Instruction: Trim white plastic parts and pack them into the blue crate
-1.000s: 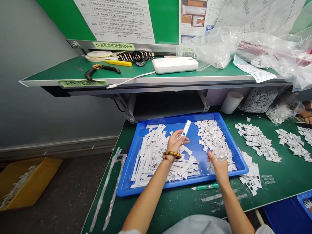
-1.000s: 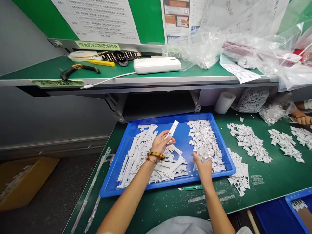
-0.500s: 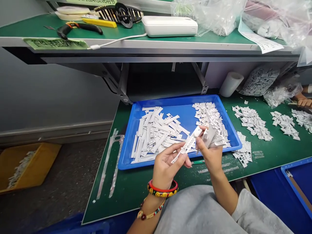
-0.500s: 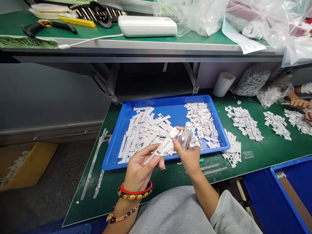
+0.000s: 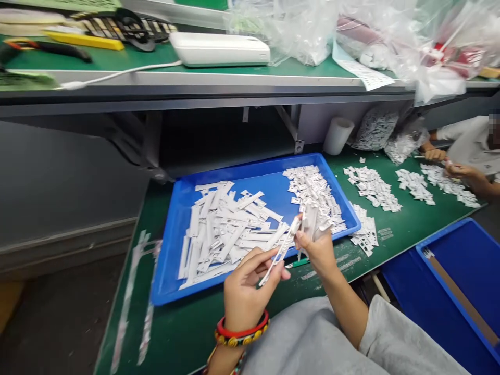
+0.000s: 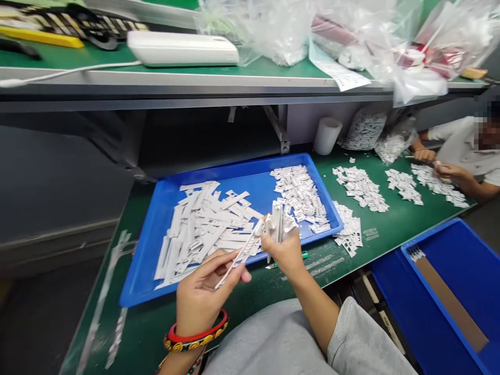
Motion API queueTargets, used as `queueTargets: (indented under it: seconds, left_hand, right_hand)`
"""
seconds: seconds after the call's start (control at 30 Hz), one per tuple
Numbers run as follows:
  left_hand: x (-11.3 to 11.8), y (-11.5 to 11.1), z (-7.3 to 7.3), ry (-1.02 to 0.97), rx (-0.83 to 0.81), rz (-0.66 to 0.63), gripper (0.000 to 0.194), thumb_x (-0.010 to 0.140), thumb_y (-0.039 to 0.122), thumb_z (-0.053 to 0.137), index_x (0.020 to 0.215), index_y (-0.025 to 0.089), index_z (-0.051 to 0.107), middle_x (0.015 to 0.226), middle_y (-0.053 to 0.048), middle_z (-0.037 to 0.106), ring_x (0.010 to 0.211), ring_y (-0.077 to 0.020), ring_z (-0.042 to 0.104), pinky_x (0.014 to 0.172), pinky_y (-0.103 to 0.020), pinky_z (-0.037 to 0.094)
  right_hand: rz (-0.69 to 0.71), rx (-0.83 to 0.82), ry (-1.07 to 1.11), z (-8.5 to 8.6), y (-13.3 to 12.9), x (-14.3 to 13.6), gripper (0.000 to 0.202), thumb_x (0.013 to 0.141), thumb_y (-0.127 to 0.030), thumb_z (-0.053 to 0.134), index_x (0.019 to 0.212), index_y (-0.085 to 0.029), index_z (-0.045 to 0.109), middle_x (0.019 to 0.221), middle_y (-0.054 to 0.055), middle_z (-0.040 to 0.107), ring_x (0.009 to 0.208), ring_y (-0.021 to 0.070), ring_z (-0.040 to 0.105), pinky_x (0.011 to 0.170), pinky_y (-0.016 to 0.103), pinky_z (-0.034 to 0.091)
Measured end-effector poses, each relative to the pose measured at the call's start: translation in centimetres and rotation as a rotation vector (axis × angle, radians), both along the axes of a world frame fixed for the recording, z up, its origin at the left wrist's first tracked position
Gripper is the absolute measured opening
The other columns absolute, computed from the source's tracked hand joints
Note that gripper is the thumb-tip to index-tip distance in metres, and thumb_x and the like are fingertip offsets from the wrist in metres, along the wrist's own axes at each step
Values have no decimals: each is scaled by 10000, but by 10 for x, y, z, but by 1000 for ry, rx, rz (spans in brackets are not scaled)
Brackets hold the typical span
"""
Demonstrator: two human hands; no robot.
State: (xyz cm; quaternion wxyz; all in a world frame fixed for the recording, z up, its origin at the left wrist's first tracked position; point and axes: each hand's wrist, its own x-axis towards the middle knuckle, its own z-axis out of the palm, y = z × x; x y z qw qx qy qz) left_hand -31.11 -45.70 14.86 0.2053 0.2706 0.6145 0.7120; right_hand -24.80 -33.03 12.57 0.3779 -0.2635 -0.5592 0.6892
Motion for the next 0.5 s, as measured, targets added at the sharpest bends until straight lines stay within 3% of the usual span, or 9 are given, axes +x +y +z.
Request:
queueTargets:
  seconds: [0.1,0.2,0.27,0.33,0.4,0.43,0.47,0.5]
  left_hand:
    - [-1,5,-12,-26,-100,-170,170,775,244,708,938,226,755,729,12,570,551,-129,662,576,-265,606]
    - [-3,11,-26,0,-187,-278,288,769,311,702,1051,254,725,1028,-61,645,706,-171,705,590,-269,616]
    - [-9,11,-35,63,-208,-216,308,781,345,680,1076,261,702,1160,-77,627,833,-192,700,643,-275,617]
    - [-20,6,-41,136,-238,-169,200,809,353,644,958,234,704,1074,-71,660,902,-203,681,732,-292,606]
    - [-35,-1,-46,172,-293,-182,155,833,350,611,812,210,673,945,-66,687,919,-210,670,800,-310,584]
    - [-42,-6,-48,174,-323,-197,172,836,351,603,764,204,653,905,-65,695,916,-214,670,816,-317,576]
    - [-48,-10,-49,172,-352,-215,185,832,356,605,740,200,642,888,-67,703,905,-217,672,825,-324,570]
    - [-54,-14,-51,172,-378,-218,191,825,363,609,735,199,643,892,-69,712,900,-220,673,836,-331,563]
  right_hand:
    - [70,-140,19,-18,8,17,319,699,-385,745,921,-193,620,620,-48,584,453,91,473,486,242,437]
    - [-87,-176,-31,-27,35,51,372,646,-370,798,918,-188,620,590,-64,550,464,90,474,477,231,427]
    - [-328,-128,-57,-27,71,82,433,594,-368,817,934,-186,618,640,-58,568,477,84,472,465,220,413]
    - [-590,-23,-110,-27,120,115,487,587,-395,793,982,-180,605,696,-42,589,486,81,464,457,218,392]
    - [-745,74,-345,-31,172,143,472,618,-427,745,972,-148,604,681,-21,586,507,103,484,457,231,378]
    - [-731,87,-552,-35,195,152,421,657,-431,700,938,-131,606,641,-15,574,509,112,486,460,236,372]
    - [-632,75,-759,-40,214,158,377,679,-425,674,902,-128,611,608,-11,570,509,120,490,463,242,370]
    - [-563,62,-852,-46,230,160,337,665,-394,691,846,-118,622,570,-1,568,503,129,493,459,249,360]
